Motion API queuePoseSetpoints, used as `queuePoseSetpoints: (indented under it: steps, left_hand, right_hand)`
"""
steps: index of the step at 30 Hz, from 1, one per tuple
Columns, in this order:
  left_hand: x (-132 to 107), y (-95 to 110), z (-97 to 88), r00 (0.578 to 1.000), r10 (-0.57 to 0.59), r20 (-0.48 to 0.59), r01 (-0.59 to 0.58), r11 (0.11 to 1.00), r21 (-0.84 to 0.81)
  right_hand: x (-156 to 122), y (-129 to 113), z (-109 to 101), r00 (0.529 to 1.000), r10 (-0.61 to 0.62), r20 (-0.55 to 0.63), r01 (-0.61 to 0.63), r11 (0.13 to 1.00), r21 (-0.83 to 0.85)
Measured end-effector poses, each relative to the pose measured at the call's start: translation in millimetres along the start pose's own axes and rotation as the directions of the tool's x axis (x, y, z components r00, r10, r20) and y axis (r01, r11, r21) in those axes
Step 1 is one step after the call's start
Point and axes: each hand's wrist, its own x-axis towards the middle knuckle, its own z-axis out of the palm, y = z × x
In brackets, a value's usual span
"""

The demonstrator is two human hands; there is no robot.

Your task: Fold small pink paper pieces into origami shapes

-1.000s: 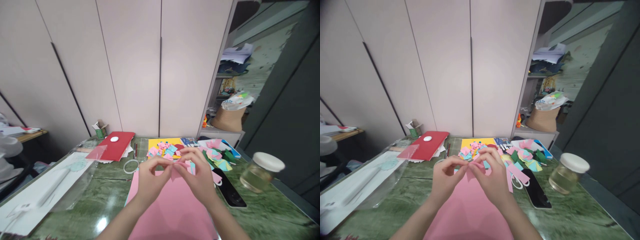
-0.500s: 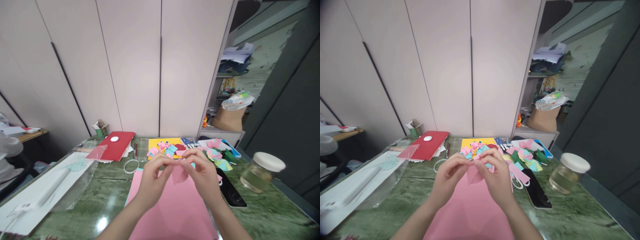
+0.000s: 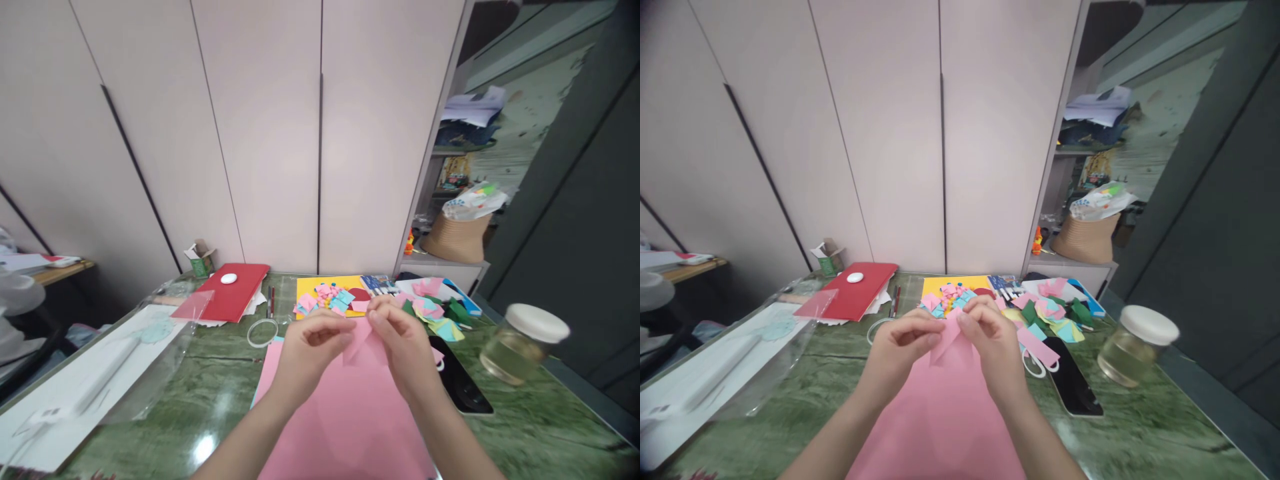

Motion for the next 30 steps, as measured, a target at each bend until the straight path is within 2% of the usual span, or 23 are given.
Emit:
queuePoseSetpoints:
  steps: [6, 12, 15, 18, 21, 24, 27, 30]
  left_hand:
    - [0, 3, 2.5, 1.000, -0.015, -0.007, 0.015, 1.000, 0.014]
    - [-2, 5, 2.2, 0.997, 0.069, 0.023, -0.072, 0.978, 0.195]
    - [-1, 6, 0.2, 0.996, 0.073, 0.060, -0.084, 0.974, 0.210]
    - [2, 6, -4.5, 0.997, 0.048, 0.069, -0.058, 0.986, 0.156]
    - [5, 5, -10.6, 0.995, -0.022, 0.102, 0.015, 0.998, 0.066]
    - [7, 3, -15.8, 0.979, -0.117, 0.168, 0.124, 0.992, -0.032]
    - [7, 2, -19.1, 0.953, -0.187, 0.237, 0.218, 0.970, -0.109]
    - [7, 1, -20.8, 0.938, -0.215, 0.271, 0.256, 0.958, -0.129]
  right_hand:
    - [2, -6, 2, 0.997, -0.066, -0.030, 0.058, 0.975, -0.212]
    - [2, -10, -2, 0.985, -0.170, -0.028, 0.147, 0.913, -0.381]
    - [4, -12, -7, 0.991, -0.128, 0.036, 0.133, 0.925, -0.357]
    - [7, -16, -14, 0.986, -0.080, 0.149, 0.117, 0.957, -0.264]
    - [10, -20, -23, 0.956, -0.100, 0.277, 0.144, 0.980, -0.140]
    - [10, -24, -29, 0.918, -0.105, 0.382, 0.159, 0.981, -0.112]
    - [9, -26, -30, 0.904, -0.095, 0.416, 0.175, 0.972, -0.159]
    - [9, -26, -29, 0.905, -0.110, 0.410, 0.189, 0.969, -0.157]
